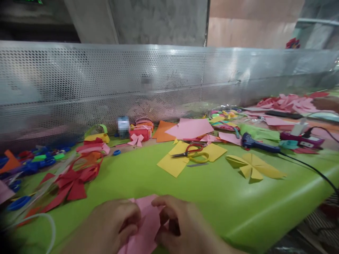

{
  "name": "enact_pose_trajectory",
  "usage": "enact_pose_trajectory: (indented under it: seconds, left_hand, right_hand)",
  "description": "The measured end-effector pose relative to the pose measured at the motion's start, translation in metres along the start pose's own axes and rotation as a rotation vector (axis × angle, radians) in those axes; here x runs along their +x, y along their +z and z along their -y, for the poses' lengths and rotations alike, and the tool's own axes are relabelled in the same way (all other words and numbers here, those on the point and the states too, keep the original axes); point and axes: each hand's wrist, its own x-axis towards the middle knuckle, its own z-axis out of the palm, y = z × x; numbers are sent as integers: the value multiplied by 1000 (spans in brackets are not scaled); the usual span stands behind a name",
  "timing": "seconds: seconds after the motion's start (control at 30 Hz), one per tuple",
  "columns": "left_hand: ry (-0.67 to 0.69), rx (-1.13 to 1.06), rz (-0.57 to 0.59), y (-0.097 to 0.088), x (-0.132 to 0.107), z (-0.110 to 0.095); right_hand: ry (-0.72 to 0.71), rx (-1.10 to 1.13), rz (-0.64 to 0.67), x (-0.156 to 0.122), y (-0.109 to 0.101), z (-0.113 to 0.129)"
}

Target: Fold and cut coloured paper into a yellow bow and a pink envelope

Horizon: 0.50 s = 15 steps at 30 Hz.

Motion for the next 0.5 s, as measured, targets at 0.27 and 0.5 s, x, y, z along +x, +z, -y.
enact_pose_trajectory:
  seconds: [0.27,0.5]
  left_hand:
    - [-7,-46,65,2,4,-1]
    - [21,-139,45,5,4,-2]
  right_hand:
    - [-126,-289,-187,-19,7,-27]
    - [-418,-471,-280,-20,7,-40]
